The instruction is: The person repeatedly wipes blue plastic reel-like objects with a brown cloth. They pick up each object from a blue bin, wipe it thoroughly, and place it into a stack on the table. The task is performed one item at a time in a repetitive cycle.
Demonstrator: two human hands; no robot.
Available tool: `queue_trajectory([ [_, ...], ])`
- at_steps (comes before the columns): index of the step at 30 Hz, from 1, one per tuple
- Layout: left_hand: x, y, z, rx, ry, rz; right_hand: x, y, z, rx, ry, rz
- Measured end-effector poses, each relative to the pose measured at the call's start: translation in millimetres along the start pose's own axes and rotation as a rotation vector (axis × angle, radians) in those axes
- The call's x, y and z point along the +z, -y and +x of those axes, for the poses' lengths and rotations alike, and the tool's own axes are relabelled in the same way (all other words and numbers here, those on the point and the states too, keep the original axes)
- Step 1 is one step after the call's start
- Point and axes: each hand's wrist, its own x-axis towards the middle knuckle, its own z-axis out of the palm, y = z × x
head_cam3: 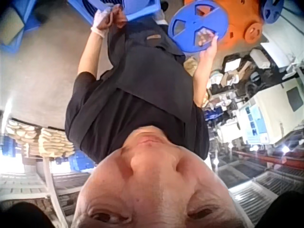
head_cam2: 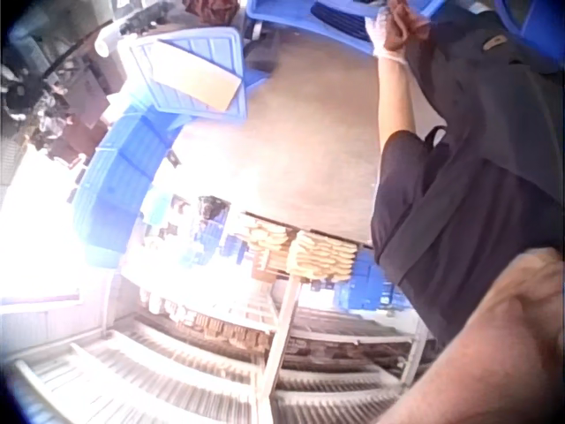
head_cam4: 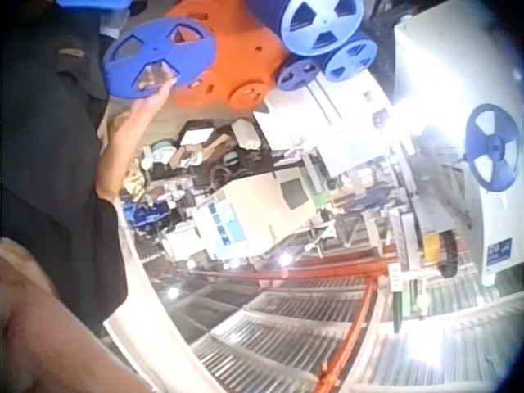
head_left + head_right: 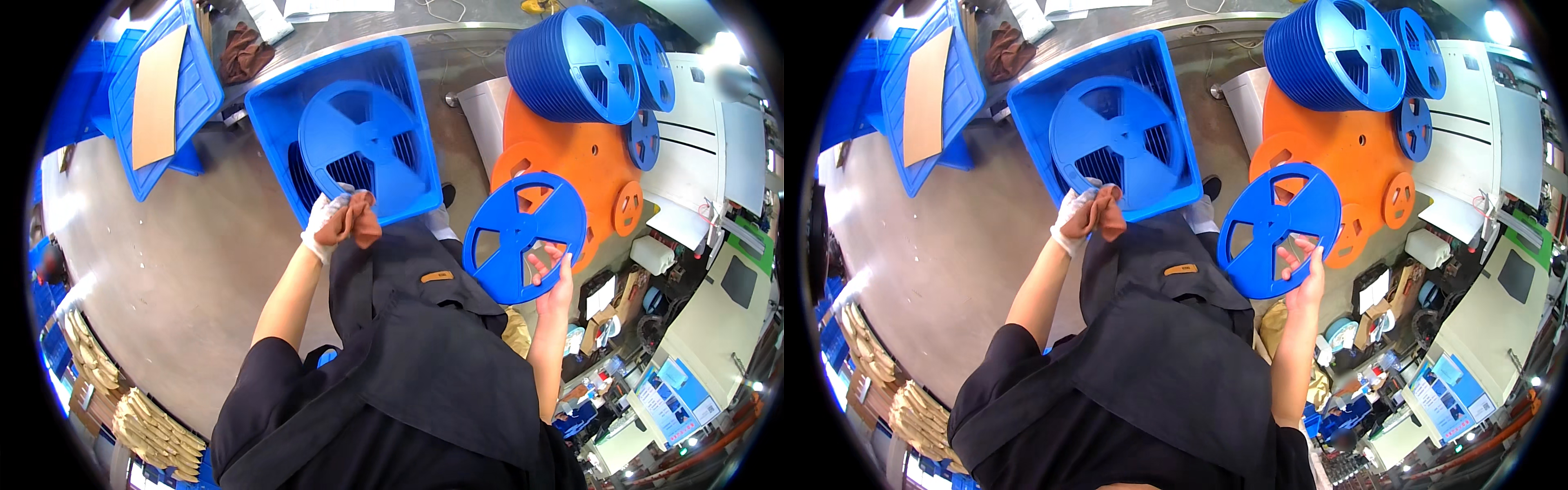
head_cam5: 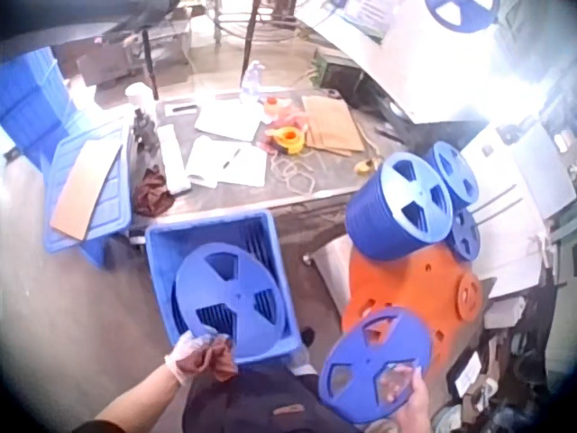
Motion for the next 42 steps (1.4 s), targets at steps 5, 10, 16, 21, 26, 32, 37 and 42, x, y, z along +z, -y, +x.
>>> queue_trajectory([
  [5, -66.0, -17.8, 100.2, 0.164, -0.283, 0.099, 1.9, -16.7, 2.5, 0.029, 0.005, -0.016],
  [10, -52.1, -28.3, 177.6, 0.22, -0.46, 0.345, -14.8, -24.6, 4.2, 0.057, -0.049, -0.036],
  [16, -73.6, -25.7, 212.2, 0.143, -0.456, 0.408, -10.6, -21.8, 6.1, 0.097, -0.092, -0.01],
  [21, -12.6, 19.5, 193.6, 0.165, -0.541, 0.883, -8.5, -13.3, 8.3, 0.011, -0.029, 0.025],
  [26, 46.8, 30.8, 118.7, 0.114, -0.467, 1.549, 4.0, 13.9, 10.1, -0.145, 0.178, 0.287],
  [32, 93.2, 48.4, 62.9, 0.962, 0.285, 2.262, 0.6, 37.6, 18.9, -0.069, 0.483, 0.603],
  [37, 154.5, 38.5, 32.9, 1.022, 0.549, 2.387, 18.4, 45.2, 23.6, 0.033, 0.622, 0.662],
  [42, 140.1, 24.8, 24.0, 0.653, 0.502, 1.917, 69.6, 72.2, 9.3, -0.098, 0.77, 0.526],
])
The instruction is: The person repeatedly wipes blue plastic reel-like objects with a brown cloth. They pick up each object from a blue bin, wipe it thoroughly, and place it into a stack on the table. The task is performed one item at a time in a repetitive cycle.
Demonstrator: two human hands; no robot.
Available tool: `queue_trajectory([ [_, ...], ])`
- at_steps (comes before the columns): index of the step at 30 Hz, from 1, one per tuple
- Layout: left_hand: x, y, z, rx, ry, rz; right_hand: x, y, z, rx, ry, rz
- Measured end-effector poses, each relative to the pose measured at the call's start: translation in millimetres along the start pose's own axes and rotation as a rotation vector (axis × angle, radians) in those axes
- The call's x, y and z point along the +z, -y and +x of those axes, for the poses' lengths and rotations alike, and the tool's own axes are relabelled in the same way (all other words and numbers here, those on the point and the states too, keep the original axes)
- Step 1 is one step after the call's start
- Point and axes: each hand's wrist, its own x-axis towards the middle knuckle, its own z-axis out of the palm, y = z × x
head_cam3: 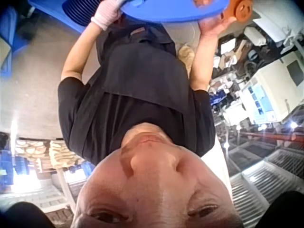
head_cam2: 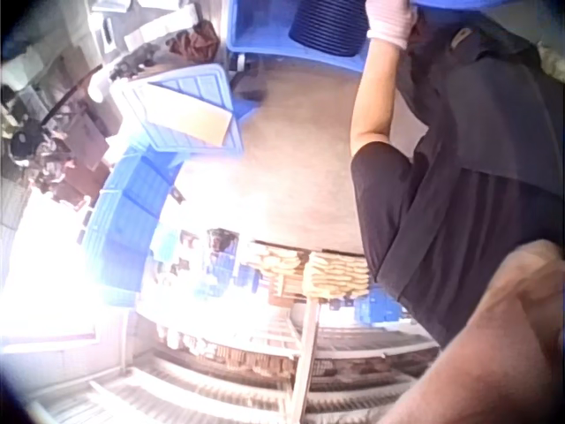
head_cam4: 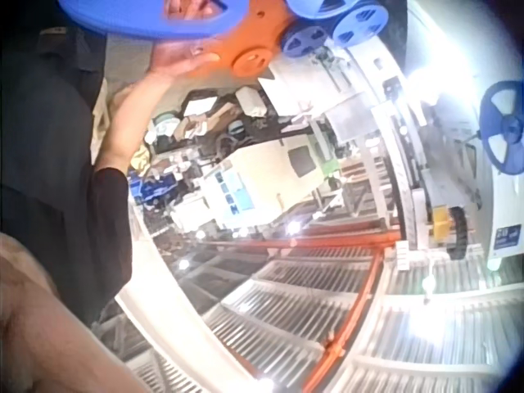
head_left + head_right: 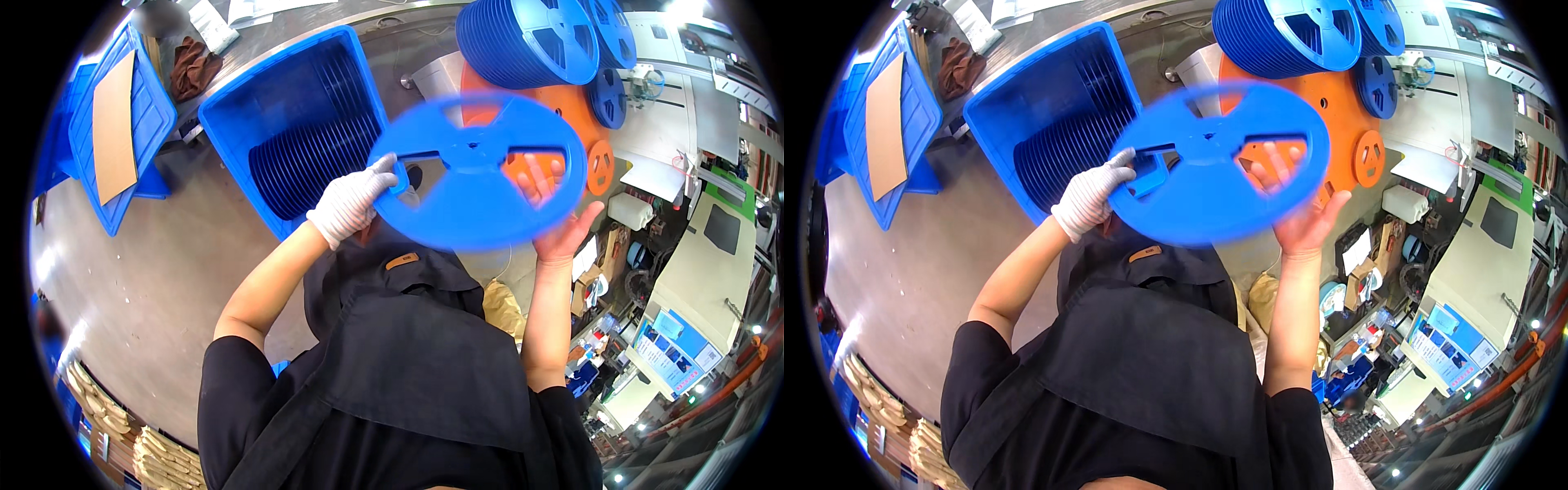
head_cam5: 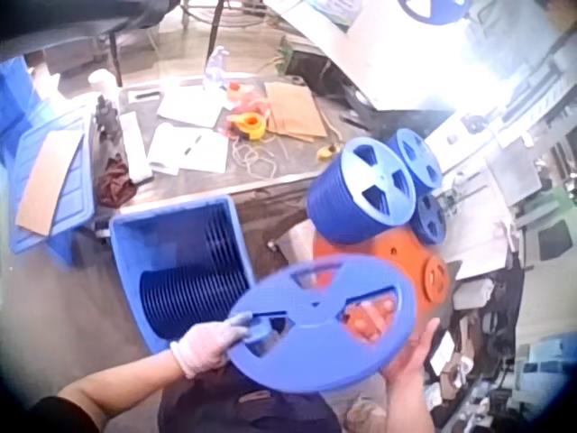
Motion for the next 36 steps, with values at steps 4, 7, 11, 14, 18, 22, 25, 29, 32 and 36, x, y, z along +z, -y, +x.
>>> queue_trajectory([
  [4, 12.9, 11.6, -26.5, -0.323, 0.055, -1.323, -14.5, -0.7, -2.9, -0.006, -0.119, 0.033],
  [7, 11.6, 1.8, -41.3, -0.436, 0.044, -1.625, -48.6, -6.8, -23.3, -0.032, -0.253, 0.077],
  [11, 26.7, 15.7, -67.3, -0.56, -0.1, -1.776, -82.0, -21.6, -46.8, -0.055, -0.43, 0.152],
  [14, 46.5, 41.3, -93.8, -0.623, -0.179, -1.841, -90.9, -32.1, -50.1, -0.053, -0.626, 0.118],
  [18, 47.2, 68.7, -118.7, -0.621, -0.117, -1.715, -101.6, -47.8, -50.6, 0.001, -0.751, 0.061],
  [22, -3.1, 51.0, -101.2, -0.681, -0.283, -1.524, -102.0, -68.7, -58.2, 0.139, -0.824, -0.208],
  [25, -4.1, 106.9, -121.0, -0.842, -0.307, -2.033, -105.7, -90.2, -68.2, 0.291, -0.783, -0.297],
  [29, 20.1, 167.7, -103.3, -0.872, -0.615, -1.169, -108.9, -105.2, -74.9, 0.386, -0.783, -0.3],
  [32, 29.5, 218.1, -69.1, -0.98, -0.661, -1.114, -107.6, -105.7, -73.4, 0.394, -0.786, -0.313],
  [36, 50.9, 278.9, -46.9, -1.066, -0.678, -1.302, -100.3, -101.6, -67.5, 0.398, -0.789, -0.358],
])
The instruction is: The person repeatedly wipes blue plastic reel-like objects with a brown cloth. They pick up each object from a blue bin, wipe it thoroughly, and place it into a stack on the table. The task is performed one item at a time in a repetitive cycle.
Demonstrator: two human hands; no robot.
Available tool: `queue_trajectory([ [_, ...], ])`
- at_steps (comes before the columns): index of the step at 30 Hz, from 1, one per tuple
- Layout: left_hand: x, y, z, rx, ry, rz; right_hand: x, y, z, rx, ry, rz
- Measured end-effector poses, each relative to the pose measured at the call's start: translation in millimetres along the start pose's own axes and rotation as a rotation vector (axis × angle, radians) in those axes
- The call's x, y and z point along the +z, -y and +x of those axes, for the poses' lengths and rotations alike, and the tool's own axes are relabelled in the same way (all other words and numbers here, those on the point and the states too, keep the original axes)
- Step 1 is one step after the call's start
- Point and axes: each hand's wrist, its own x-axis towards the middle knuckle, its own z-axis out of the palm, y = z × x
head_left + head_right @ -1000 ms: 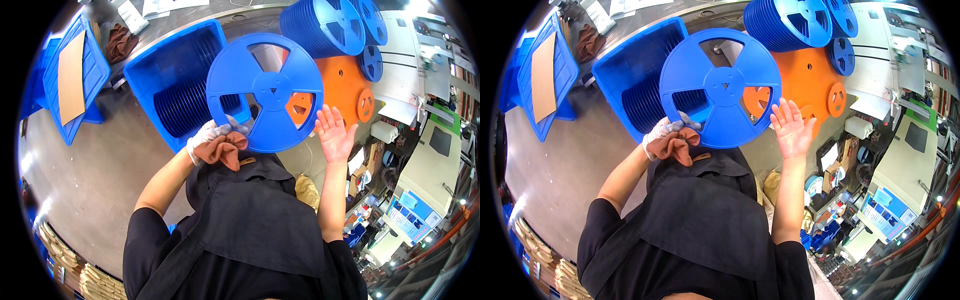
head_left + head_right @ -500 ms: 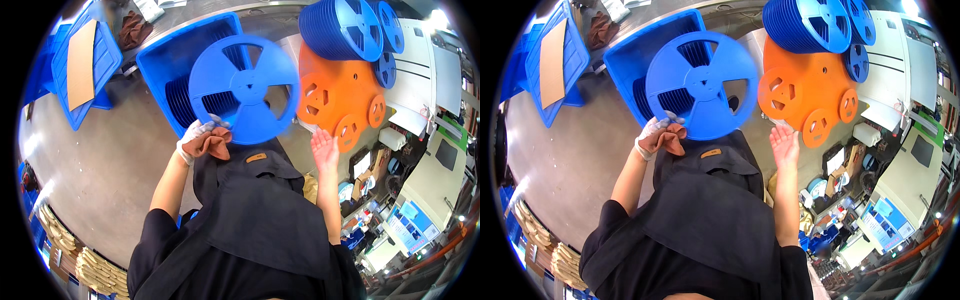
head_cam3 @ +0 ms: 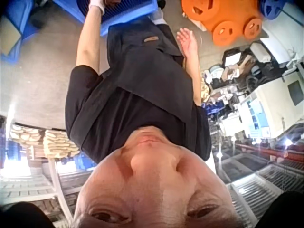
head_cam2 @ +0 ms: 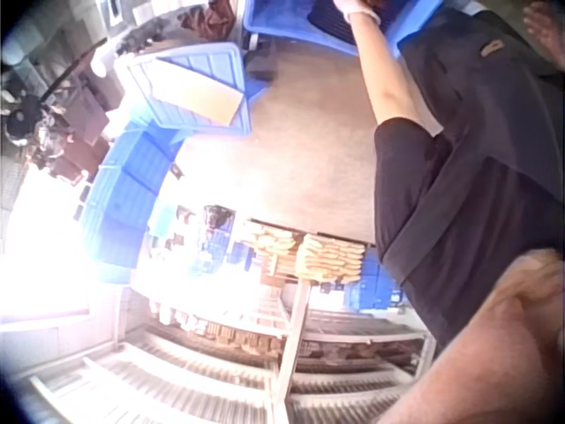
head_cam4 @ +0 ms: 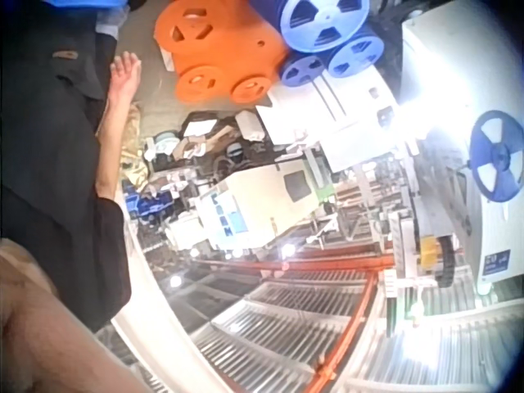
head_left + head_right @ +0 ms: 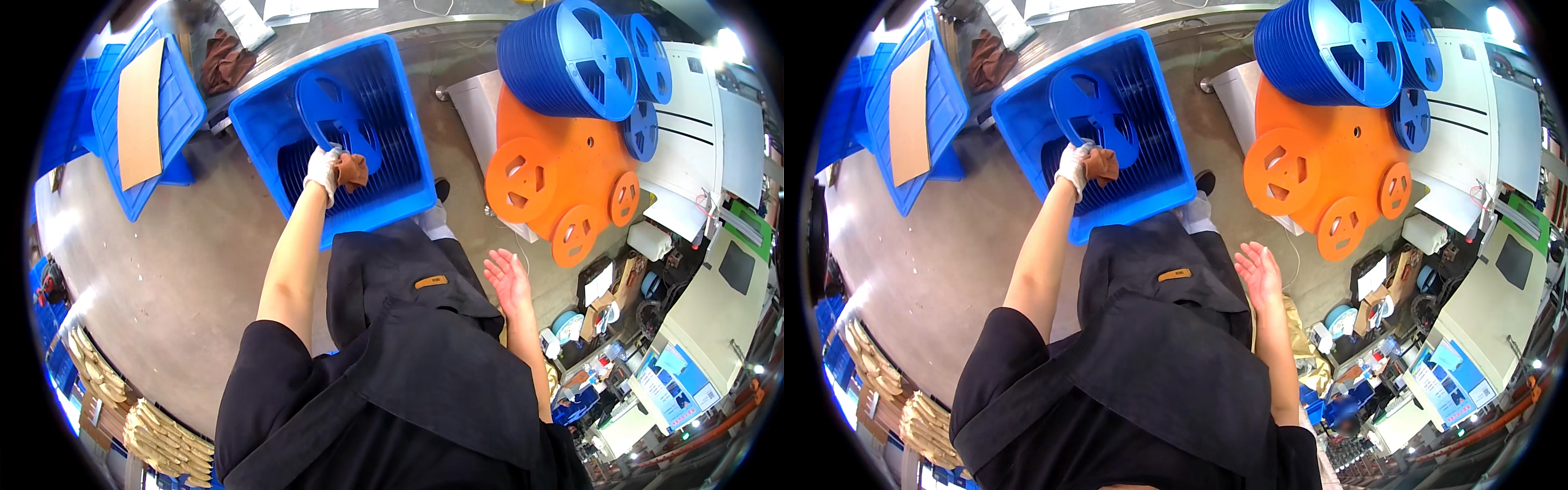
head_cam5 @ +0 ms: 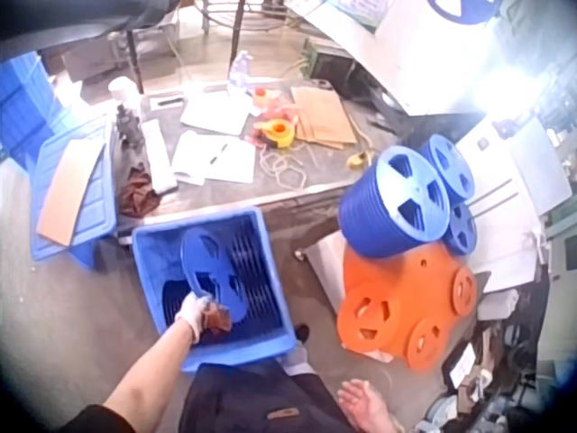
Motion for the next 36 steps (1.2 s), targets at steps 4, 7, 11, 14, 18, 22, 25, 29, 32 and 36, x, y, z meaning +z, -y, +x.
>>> queue_trajectory([
  [4, 28.7, -9.0, 4.3, -0.078, -0.046, 0.281, -1.6, -2.3, -1.1, -0.01, -0.036, -0.013],
  [7, 78.2, -20.2, -29.4, -0.028, -0.061, 0.535, -7.6, -11.0, -1.6, -0.007, -0.044, 0.003],
  [11, 100.4, -28.2, -65.4, 0.036, -0.071, 0.766, -3.4, -9.5, 0.0, 0.018, -0.001, -0.003],
  [14, 90.8, -19.9, -87.4, -0.019, -0.009, 0.602, -1.6, 2.0, 11.9, 0.003, 0.008, -0.046],
  [18, 52.6, -2.0, -112.8, -0.022, 0.079, 0.685, 0.3, 20.7, 38.4, 0.001, -0.03, -0.089],
  [22, -40.6, 37.7, -123.5, -0.041, -0.062, 0.612, 16.9, 40.1, 84.3, 0.061, 0.061, -0.154],
  [25, -48.7, 30.8, -154.4, -0.361, -0.095, 0.525, 24.3, 59.1, 129.0, 0.061, 0.122, -0.229],
  [29, -86.9, 69.4, -178.4, -0.346, -0.458, 0.259, 56.9, 92.6, 177.6, 0.106, 0.232, -0.291],
  [32, -11.8, 73.7, -186.2, -0.406, -0.363, 0.554, 59.0, 119.7, 204.1, 0.072, 0.283, -0.291],
  [36, 34.8, 109.3, -166.3, -0.285, -0.188, 1.297, 54.6, 150.6, 219.1, 0.059, 0.415, -0.318],
])
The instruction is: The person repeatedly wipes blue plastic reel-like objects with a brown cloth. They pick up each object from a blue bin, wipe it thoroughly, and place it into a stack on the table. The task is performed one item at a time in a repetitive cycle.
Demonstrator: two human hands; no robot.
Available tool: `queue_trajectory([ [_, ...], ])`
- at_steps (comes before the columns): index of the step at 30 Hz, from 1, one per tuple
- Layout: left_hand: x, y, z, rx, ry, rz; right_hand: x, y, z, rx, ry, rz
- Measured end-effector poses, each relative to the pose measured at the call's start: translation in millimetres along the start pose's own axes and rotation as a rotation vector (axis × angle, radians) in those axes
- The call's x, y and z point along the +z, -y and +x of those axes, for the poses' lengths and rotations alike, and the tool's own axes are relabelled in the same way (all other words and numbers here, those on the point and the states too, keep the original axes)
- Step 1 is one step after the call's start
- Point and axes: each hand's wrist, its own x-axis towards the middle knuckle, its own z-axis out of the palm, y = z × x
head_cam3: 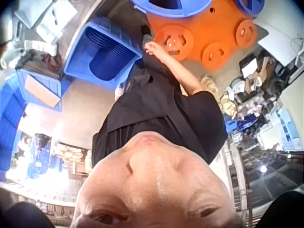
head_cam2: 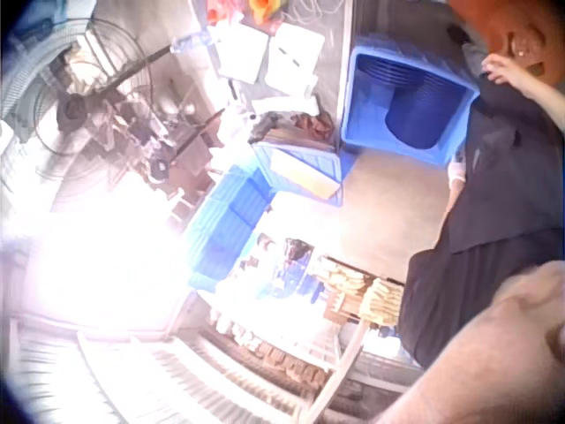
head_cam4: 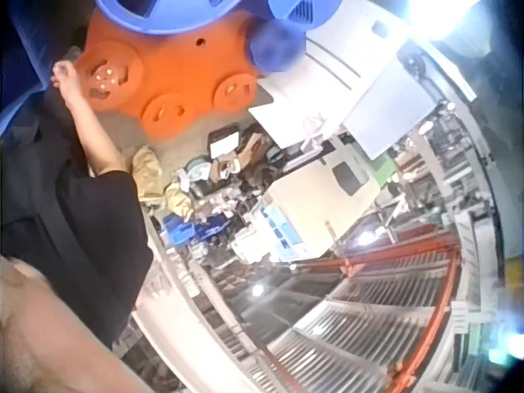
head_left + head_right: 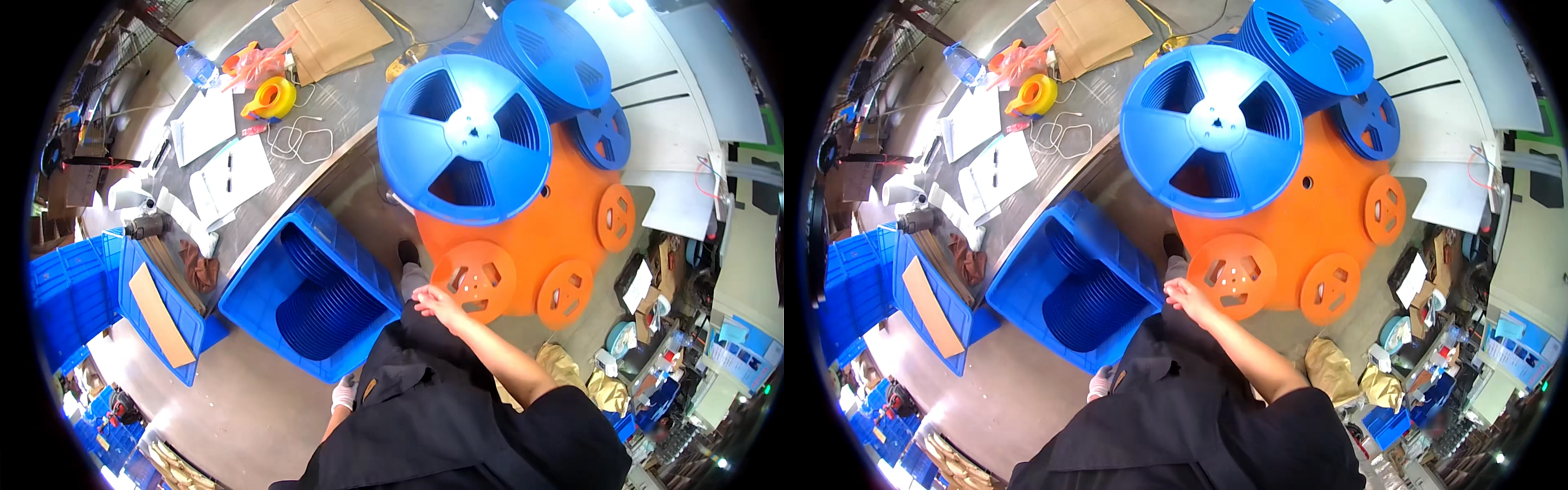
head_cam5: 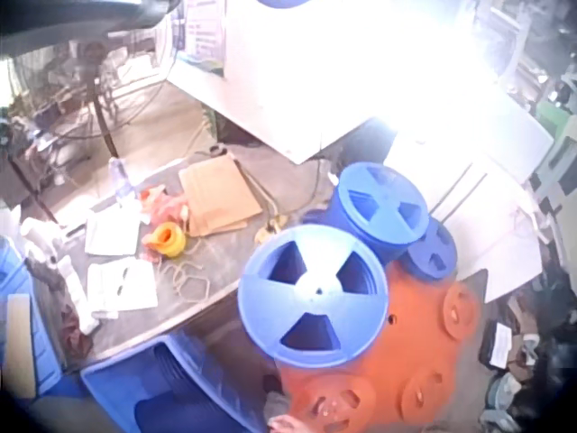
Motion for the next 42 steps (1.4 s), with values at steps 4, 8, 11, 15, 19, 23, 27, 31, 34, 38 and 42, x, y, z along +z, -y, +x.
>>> queue_trajectory([
  [4, 0.8, -68.3, -19.6, -0.024, -0.047, 0.143, -28.3, 4.2, 7.7, 0.002, 0.053, -0.026],
  [8, 3.9, -73.2, -34.5, -0.089, -0.089, 0.136, -51.9, -16.0, 18.7, 0.158, 0.143, -0.127],
  [11, 7.7, -77.1, -35.2, -0.107, -0.073, 0.124, -61.1, -31.7, 24.0, 0.233, 0.17, -0.121],
  [15, 10.1, -86.5, -36.2, -0.111, -0.064, 0.135, -62.2, -35.3, 29.1, 0.267, 0.128, -0.04],
  [19, 10.0, -90.9, -35.6, -0.127, -0.076, 0.155, -65.2, -33.5, 37.7, 0.272, 0.127, 0.016],
  [23, 9.1, -99.5, -39.2, -0.115, -0.072, 0.186, -69.2, -57.9, 43.0, 0.321, 0.148, 0.019],
  [27, 5.6, -61.6, -29.4, -0.132, -0.021, 0.048, -69.9, -68.8, 47.2, 0.35, 0.168, 0.02],
  [31, 0.2, -92.7, -32.4, -0.204, 0.053, -0.025, -72.3, -86.0, 52.8, 0.326, 0.14, 0.071],
  [34, -7.8, -89.8, -27.6, -0.167, 0.064, 0.001, -71.1, -87.4, 51.5, 0.328, 0.121, 0.114],
  [38, -13.1, -88.2, -29.6, -0.14, 0.061, 0.06, -75.0, -83.7, 47.2, 0.343, 0.095, 0.114],
  [42, -13.9, -96.5, -24.5, -0.04, 0.036, 0.239, -79.0, -82.1, 44.7, 0.344, 0.073, 0.15],
])
